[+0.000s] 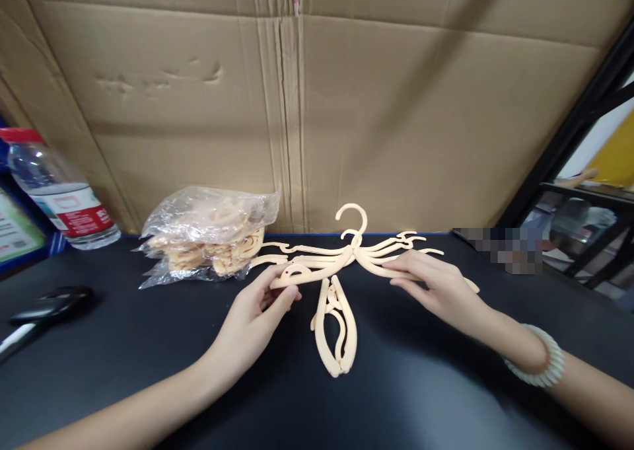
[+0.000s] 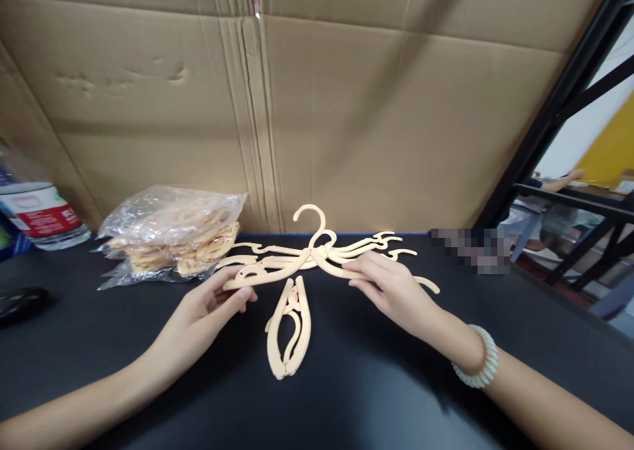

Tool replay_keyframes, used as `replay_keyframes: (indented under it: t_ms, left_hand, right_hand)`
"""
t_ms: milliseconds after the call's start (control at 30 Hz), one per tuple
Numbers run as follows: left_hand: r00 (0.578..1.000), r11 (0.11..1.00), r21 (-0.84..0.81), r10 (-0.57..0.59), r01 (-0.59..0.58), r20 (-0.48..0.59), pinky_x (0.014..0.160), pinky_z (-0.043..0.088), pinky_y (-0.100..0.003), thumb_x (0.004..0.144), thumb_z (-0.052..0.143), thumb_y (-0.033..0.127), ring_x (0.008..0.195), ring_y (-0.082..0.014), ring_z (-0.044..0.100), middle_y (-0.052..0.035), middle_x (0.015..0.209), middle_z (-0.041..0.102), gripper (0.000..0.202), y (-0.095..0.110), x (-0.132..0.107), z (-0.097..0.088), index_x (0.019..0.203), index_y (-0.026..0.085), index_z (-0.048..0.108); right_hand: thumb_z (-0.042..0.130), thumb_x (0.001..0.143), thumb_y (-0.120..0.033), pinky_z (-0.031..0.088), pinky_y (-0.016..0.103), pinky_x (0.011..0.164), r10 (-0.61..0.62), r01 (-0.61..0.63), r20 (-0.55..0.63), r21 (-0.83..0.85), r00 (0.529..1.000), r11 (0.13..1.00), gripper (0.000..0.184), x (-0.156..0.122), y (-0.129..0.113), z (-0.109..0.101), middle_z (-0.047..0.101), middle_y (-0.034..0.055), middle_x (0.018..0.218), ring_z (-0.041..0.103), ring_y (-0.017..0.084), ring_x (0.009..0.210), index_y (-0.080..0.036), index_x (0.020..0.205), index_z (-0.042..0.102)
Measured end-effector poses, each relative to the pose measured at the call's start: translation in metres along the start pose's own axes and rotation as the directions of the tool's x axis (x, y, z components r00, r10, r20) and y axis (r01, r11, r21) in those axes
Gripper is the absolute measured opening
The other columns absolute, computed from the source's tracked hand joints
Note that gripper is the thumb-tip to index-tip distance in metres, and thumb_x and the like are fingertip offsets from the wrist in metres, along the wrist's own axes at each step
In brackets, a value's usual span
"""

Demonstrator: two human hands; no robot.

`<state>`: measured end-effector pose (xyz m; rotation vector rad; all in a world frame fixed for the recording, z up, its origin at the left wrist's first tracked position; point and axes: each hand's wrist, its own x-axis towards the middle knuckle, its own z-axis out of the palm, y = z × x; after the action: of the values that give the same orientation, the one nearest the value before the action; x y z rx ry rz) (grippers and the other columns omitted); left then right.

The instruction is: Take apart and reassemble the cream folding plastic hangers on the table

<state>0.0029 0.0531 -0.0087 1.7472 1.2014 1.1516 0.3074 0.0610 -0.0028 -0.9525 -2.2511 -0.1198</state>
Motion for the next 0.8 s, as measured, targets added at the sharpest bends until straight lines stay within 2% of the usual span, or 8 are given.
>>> replay_keyframes:
  t_ms: [133,267,333,433,533,600,700,800]
  left_hand:
    - [1.000,0.999,-0.015,-0.030,0.030,0.000,0.067,0.050,-0.029,0.082,0.057,0.039,0.069,-0.0175,0.061,-0.0015,0.075,0.065,0.020,0.005,0.001,-0.001,0.081,0.019,0.059]
    - [1.000,0.999,-0.021,-0.030,0.030,0.006,0.067,0.047,-0.028,0.087,0.053,0.041,0.067,-0.0157,0.057,-0.0009,0.075,0.063,0.024,0.000,0.003,-0.002,0.082,0.018,0.061]
    - [1.000,0.999,-0.023,-0.023,0.023,0.012,0.067,0.045,-0.027,0.088,0.052,0.041,0.067,-0.0154,0.056,-0.0008,0.075,0.062,0.026,-0.003,0.003,-0.002,0.080,0.018,0.061]
    - [1.000,1.000,-0.021,-0.015,0.015,0.023,0.067,0.044,-0.027,0.089,0.052,0.041,0.068,-0.0149,0.055,-0.0006,0.075,0.061,0.027,-0.004,0.004,-0.003,0.076,0.018,0.061]
    - [1.000,1.000,-0.023,-0.013,0.013,0.016,0.067,0.043,-0.027,0.090,0.051,0.041,0.067,-0.0149,0.054,-0.0004,0.074,0.060,0.030,-0.003,0.004,-0.002,0.074,0.018,0.060]
    - [1.000,1.000,-0.028,-0.014,0.014,0.015,0.068,0.043,-0.027,0.090,0.051,0.042,0.067,-0.0149,0.054,-0.0005,0.074,0.061,0.030,-0.002,0.004,-0.002,0.074,0.018,0.060]
    - [1.000,0.999,-0.043,-0.011,0.012,0.026,0.068,0.042,-0.027,0.089,0.051,0.042,0.067,-0.0151,0.054,-0.0006,0.074,0.061,0.030,-0.002,0.004,-0.002,0.074,0.018,0.059]
    - [1.000,0.999,-0.049,-0.010,0.011,0.022,0.067,0.042,-0.027,0.089,0.051,0.042,0.067,-0.0153,0.054,-0.0007,0.074,0.061,0.029,-0.001,0.003,-0.002,0.073,0.018,0.059]
  right_hand:
    - [0.046,0.097,-0.018,0.053,0.037,0.085,-0.041,0.042,0.025,-0.054,0.999,0.998,0.024,0.000,0.003,-0.002,0.065,0.0089,0.106,0.062,0.022,0.098,-0.023,0.115,0.060]
    - [0.043,0.097,-0.016,0.050,0.040,0.084,-0.059,0.061,0.016,-0.179,0.998,0.982,0.025,0.001,0.006,-0.004,0.065,0.0098,0.102,0.058,0.023,0.096,-0.021,0.112,0.062]
    - [0.047,0.096,-0.021,0.048,0.041,0.079,-0.051,0.047,-0.001,-0.326,0.999,0.944,0.019,0.001,0.006,-0.006,0.068,0.0096,0.096,0.055,0.025,0.090,-0.019,0.104,0.065]
    - [0.053,0.094,-0.026,0.045,0.038,0.074,-0.054,0.030,-0.028,-0.543,0.998,0.839,0.017,0.002,0.002,-0.010,0.070,0.0098,0.095,0.051,0.024,0.081,-0.016,0.091,0.067]
    - [0.053,0.095,-0.025,0.043,0.036,0.072,-0.093,0.028,-0.059,-0.685,0.994,0.728,0.019,0.002,-0.004,-0.012,0.070,0.0106,0.099,0.053,0.024,0.080,-0.014,0.090,0.067]
    - [0.051,0.096,-0.026,0.041,0.032,0.063,-0.092,0.005,-0.078,-0.738,0.993,0.675,0.021,0.002,-0.007,-0.013,0.071,0.0095,0.095,0.056,0.021,0.075,-0.014,0.092,0.068]
    - [0.046,0.098,-0.029,0.033,0.030,0.049,-0.056,-0.015,-0.068,-0.764,0.996,0.645,0.026,0.000,-0.008,-0.011,0.070,0.0053,0.086,0.057,0.017,0.061,-0.015,0.092,0.067]
    - [0.044,0.099,-0.027,0.037,0.029,0.050,-0.031,-0.002,-0.029,-0.756,0.999,0.655,0.027,0.000,-0.007,-0.008,0.070,0.0065,0.089,0.063,0.019,0.072,-0.015,0.089,0.066]
